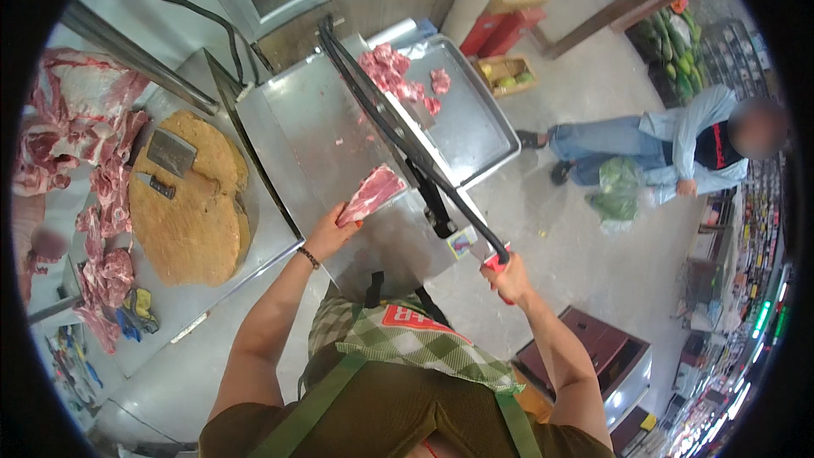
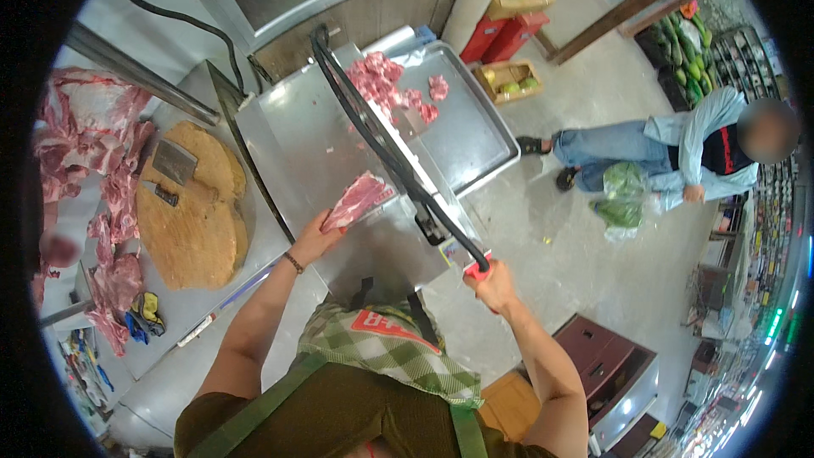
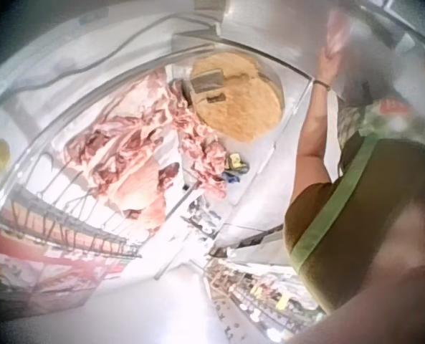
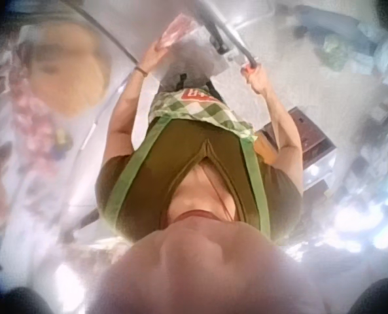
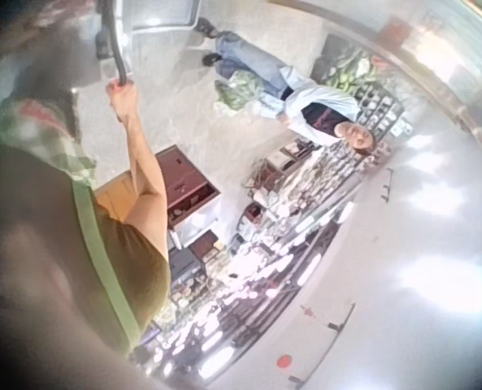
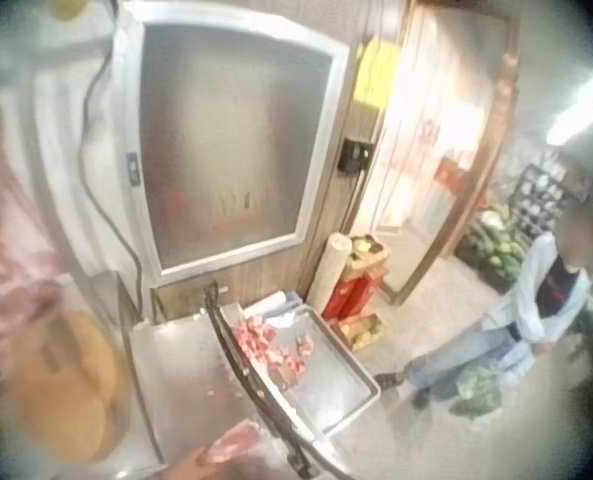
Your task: The person cuts pieces of raw meat using a manual slicer, puts the pieces into a plastic bag, weighs the bag on a digital scale, and hands it to a customer.
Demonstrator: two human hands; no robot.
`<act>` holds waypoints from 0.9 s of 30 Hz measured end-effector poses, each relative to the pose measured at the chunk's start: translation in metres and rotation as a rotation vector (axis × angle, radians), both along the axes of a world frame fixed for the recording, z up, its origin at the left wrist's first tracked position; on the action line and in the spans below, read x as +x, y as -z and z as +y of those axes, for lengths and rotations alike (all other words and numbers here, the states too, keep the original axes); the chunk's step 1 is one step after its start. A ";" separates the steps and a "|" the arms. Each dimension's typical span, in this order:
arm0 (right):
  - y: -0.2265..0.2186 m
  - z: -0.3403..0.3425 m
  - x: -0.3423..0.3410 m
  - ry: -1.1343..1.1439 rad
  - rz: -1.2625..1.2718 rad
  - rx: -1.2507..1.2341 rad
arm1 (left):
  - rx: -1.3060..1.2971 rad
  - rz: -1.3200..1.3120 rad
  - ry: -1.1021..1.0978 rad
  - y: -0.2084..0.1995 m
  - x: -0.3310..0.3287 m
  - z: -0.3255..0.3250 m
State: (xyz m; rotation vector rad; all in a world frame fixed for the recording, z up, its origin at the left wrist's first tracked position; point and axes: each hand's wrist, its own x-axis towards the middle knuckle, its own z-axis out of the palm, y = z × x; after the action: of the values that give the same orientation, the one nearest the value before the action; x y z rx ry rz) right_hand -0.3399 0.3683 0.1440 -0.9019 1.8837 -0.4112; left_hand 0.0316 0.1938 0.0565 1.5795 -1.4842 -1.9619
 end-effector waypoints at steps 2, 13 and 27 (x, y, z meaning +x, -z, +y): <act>-0.024 -0.008 0.006 0.020 -0.042 0.005 | -0.298 -0.088 0.006 0.018 0.011 -0.030; -0.212 -0.097 0.040 0.002 -0.036 0.162 | -0.150 0.103 -0.106 0.056 -0.002 -0.223; -0.297 -0.164 0.073 0.027 0.015 0.282 | -0.119 -0.077 0.027 0.092 0.018 -0.317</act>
State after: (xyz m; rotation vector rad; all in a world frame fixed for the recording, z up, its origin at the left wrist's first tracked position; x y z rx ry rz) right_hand -0.2667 0.2048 0.4409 -0.6931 1.9104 -0.1492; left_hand 0.0501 -0.1235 -0.0359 1.6082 -1.6272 -1.8086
